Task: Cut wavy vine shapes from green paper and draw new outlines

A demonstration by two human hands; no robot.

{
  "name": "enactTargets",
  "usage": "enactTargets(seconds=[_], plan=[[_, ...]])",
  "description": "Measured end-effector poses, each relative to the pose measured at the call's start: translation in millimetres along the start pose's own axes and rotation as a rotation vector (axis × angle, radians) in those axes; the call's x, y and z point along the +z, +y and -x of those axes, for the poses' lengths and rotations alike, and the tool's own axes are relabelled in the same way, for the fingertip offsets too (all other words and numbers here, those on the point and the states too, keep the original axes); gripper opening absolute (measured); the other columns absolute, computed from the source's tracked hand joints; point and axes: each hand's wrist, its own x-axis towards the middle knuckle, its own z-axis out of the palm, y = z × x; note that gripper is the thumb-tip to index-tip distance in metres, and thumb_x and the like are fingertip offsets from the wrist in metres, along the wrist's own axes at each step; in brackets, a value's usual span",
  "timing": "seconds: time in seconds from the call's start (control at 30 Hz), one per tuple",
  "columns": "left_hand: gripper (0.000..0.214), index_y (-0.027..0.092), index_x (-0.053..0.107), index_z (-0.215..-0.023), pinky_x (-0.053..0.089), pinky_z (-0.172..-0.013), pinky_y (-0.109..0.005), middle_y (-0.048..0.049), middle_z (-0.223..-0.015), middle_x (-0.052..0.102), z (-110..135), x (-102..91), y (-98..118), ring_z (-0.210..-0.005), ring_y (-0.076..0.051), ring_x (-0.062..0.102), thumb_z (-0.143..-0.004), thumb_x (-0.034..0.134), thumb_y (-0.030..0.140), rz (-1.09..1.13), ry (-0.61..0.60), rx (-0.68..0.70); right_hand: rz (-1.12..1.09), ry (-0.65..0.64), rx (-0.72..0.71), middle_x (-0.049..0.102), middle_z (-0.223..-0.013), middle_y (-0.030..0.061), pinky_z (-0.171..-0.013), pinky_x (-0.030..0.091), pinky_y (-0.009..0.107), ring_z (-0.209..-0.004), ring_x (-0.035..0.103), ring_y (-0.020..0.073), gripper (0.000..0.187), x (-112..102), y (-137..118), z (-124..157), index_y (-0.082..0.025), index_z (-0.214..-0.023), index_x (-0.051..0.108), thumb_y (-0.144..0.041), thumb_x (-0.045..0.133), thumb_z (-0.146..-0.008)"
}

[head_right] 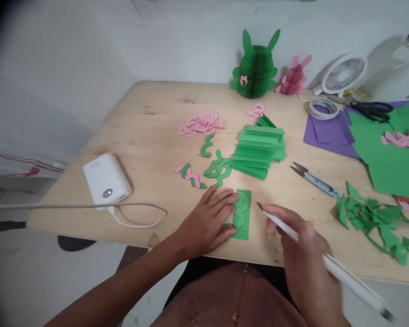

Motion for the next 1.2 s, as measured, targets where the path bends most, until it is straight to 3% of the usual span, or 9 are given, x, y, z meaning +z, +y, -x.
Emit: enactTargets(seconds=[0.07,0.17,0.3,0.47,0.97,1.2], plan=[[0.032,0.015,0.056,-0.111,0.020,-0.115,-0.052,-0.0107,-0.140,0.050,0,0.0,0,-0.137,-0.026,0.033,-0.091,0.046,0.038,-0.009,0.002,0.007,-0.020,-0.013,0.081,0.069,-0.099,0.0064,-0.072,0.055,0.033,-0.088,0.068,0.0206,0.040,17,-3,-34,-0.025,-0.133,0.051,-0.018,0.030,-0.099],[0.032,0.016,0.056,-0.111,0.021,-0.115,-0.052,-0.0100,-0.140,0.050,0,0.2,0,-0.136,-0.026,0.035,-0.092,0.045,0.038,-0.024,0.005,0.008,-0.085,-0.043,0.258,0.071,-0.094,0.0051,-0.071,0.055,0.032,-0.087,0.069,0.0222,0.030,34,-10,-55,-0.024,-0.118,0.060,-0.026,0.038,-0.098],[0.035,0.015,0.055,-0.114,0.020,-0.115,-0.051,-0.0095,-0.139,0.051,0,1.5,1,-0.136,-0.025,0.035,-0.093,0.043,0.039,-0.029,0.013,0.003,0.020,-0.092,0.083,0.070,-0.109,0.0106,-0.083,0.051,0.036,-0.096,0.067,0.0240,0.027,43,-7,-51,-0.018,-0.117,0.059,-0.028,0.049,-0.093],[0.037,0.015,0.054,-0.117,0.019,-0.116,-0.051,-0.0096,-0.139,0.051,0,3.4,0,-0.136,-0.025,0.035,-0.092,0.042,0.040,-0.024,0.014,-0.002,0.139,-0.067,-0.073,0.071,-0.105,0.0124,-0.085,0.048,0.036,-0.096,0.066,0.0234,0.026,48,2,-50,-0.016,-0.117,0.056,-0.020,0.050,-0.093],[0.040,0.015,0.051,-0.121,0.019,-0.115,-0.050,-0.0115,-0.142,0.047,0,6.7,0,-0.136,-0.025,0.034,-0.091,0.043,0.040,-0.040,0.008,-0.004,0.210,-0.024,-0.111,0.073,-0.100,0.0129,-0.080,0.042,0.034,-0.086,0.068,0.0212,0.020,51,0,-52,-0.012,-0.110,0.060,-0.016,0.052,-0.092],[0.039,0.015,0.051,-0.119,0.024,-0.112,-0.050,-0.0114,-0.139,0.050,-4,-0.7,0,-0.134,-0.026,0.037,-0.089,0.049,0.039,-0.060,-0.027,0.020,0.226,-0.011,-0.117,0.073,-0.098,0.0100,-0.078,0.041,0.032,-0.084,0.068,0.0198,0.022,53,3,-50,-0.015,-0.112,0.060,-0.017,0.053,-0.091]])
